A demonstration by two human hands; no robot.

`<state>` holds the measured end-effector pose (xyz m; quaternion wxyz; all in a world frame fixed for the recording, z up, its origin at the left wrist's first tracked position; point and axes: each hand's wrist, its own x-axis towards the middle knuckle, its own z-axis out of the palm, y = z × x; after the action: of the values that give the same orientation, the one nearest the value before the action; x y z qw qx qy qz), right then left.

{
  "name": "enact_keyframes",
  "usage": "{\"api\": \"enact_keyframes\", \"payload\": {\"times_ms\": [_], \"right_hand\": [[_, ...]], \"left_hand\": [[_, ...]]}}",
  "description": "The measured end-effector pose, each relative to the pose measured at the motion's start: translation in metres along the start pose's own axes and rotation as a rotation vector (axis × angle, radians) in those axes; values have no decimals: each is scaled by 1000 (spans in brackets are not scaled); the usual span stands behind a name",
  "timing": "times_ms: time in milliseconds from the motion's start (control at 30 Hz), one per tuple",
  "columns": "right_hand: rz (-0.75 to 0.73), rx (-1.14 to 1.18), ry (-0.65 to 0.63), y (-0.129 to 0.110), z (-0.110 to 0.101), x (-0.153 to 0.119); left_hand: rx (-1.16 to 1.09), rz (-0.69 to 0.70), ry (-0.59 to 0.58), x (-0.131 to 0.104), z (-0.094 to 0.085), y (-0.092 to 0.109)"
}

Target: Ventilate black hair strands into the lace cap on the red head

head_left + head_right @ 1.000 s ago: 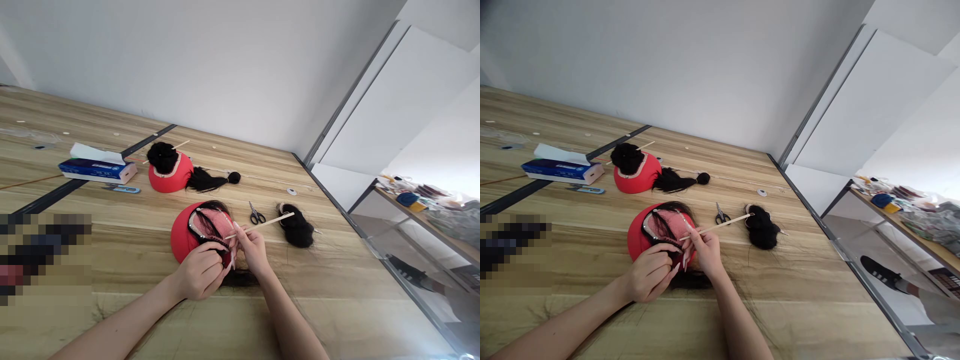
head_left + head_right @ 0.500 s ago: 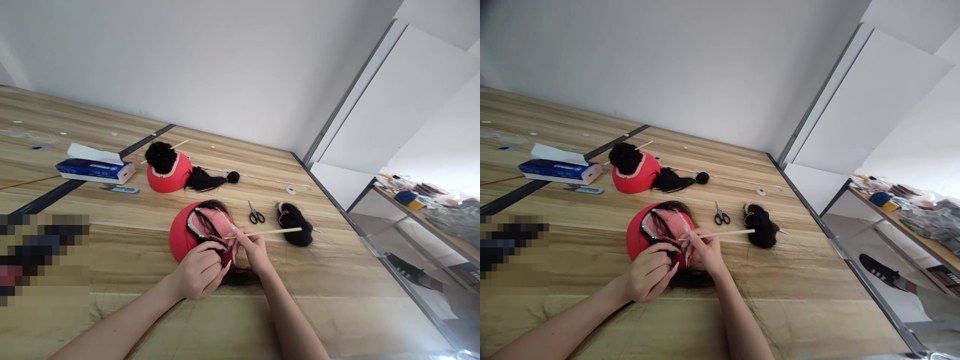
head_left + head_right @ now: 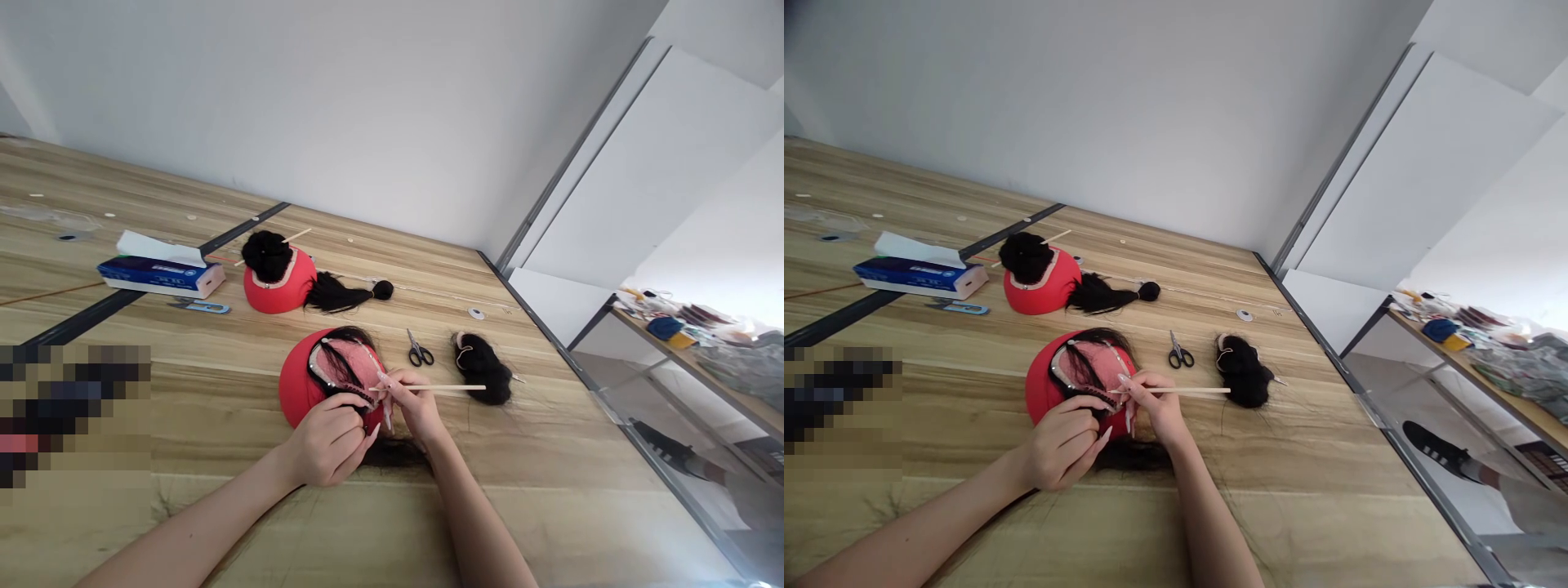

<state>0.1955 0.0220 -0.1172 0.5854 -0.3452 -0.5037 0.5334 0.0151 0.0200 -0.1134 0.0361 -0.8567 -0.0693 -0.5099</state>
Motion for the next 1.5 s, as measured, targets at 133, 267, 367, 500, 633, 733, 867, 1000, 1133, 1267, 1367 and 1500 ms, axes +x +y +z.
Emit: {"api": "enact_keyframes", "payload": {"times_ms": [133, 267, 367, 500, 633, 733, 867, 1000, 1133, 1267, 1367, 1500], "right_hand": [[42, 13, -4, 0, 1, 0], [154, 122, 43, 2, 3, 1], [174, 162, 68, 3, 4, 1], [128, 158, 72, 1, 5, 1], [117, 171, 72, 0, 6, 0], [117, 205, 83, 3, 5, 1], [105, 211, 101, 6, 5, 1], [117, 196, 99, 9, 9, 0], [102, 231, 171, 12, 13, 0], [90, 243, 249, 16, 13, 0], [90, 235, 259, 20, 12, 1], [160, 187, 226, 25, 8, 2]], "left_hand": [[4, -1, -7, 0, 0, 0], [14, -18, -29, 0, -1, 2], [23, -25, -35, 0, -1, 3], [33, -8, -30, -1, 0, 1], [59, -7, -47, -1, 1, -1], [67, -15, -57, -1, 1, -2], [93, -7, -63, -2, 1, -5], [117, -11, -77, -2, 0, -10], [92, -21, -71, -3, 0, -11], [70, -33, -71, -3, -1, -11], [72, -35, -67, -3, -1, -12], [72, -42, -69, -3, -1, -12]]}}
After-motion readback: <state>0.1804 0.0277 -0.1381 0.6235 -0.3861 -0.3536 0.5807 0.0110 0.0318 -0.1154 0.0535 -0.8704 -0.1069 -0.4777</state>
